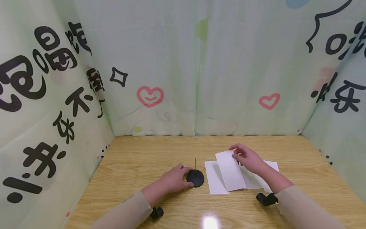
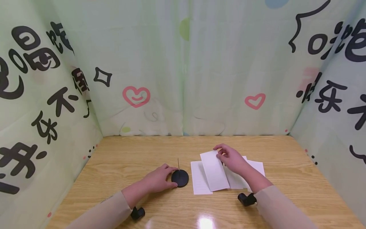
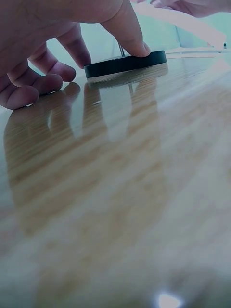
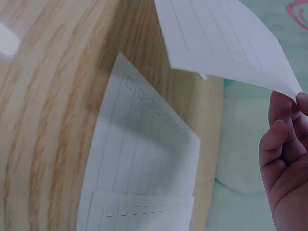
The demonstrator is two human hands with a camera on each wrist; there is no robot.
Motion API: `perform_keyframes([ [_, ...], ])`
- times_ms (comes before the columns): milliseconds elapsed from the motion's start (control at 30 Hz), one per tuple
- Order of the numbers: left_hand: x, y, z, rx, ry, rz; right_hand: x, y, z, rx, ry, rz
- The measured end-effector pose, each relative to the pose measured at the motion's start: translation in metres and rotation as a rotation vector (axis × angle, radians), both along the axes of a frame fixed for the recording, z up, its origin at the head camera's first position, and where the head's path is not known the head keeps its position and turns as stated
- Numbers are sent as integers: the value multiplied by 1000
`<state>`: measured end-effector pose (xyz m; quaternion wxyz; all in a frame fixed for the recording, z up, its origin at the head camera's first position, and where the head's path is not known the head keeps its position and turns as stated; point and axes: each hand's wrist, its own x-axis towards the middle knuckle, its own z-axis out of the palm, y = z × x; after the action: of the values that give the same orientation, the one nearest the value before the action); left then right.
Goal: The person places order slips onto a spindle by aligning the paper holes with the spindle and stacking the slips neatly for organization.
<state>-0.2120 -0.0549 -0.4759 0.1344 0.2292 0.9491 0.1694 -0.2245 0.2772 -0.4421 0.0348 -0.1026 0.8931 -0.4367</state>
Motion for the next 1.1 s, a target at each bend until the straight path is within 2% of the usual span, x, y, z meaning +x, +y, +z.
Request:
perform_keyframes([
  [233, -1, 0, -2, 1, 4, 2, 2, 1, 4, -64, -4, -9],
  [733, 0, 1, -3, -4, 13, 26, 5, -11, 11, -97, 33, 15],
  [1100, 1, -5, 2, 118, 1, 28, 8, -20, 15, -112, 37, 27],
])
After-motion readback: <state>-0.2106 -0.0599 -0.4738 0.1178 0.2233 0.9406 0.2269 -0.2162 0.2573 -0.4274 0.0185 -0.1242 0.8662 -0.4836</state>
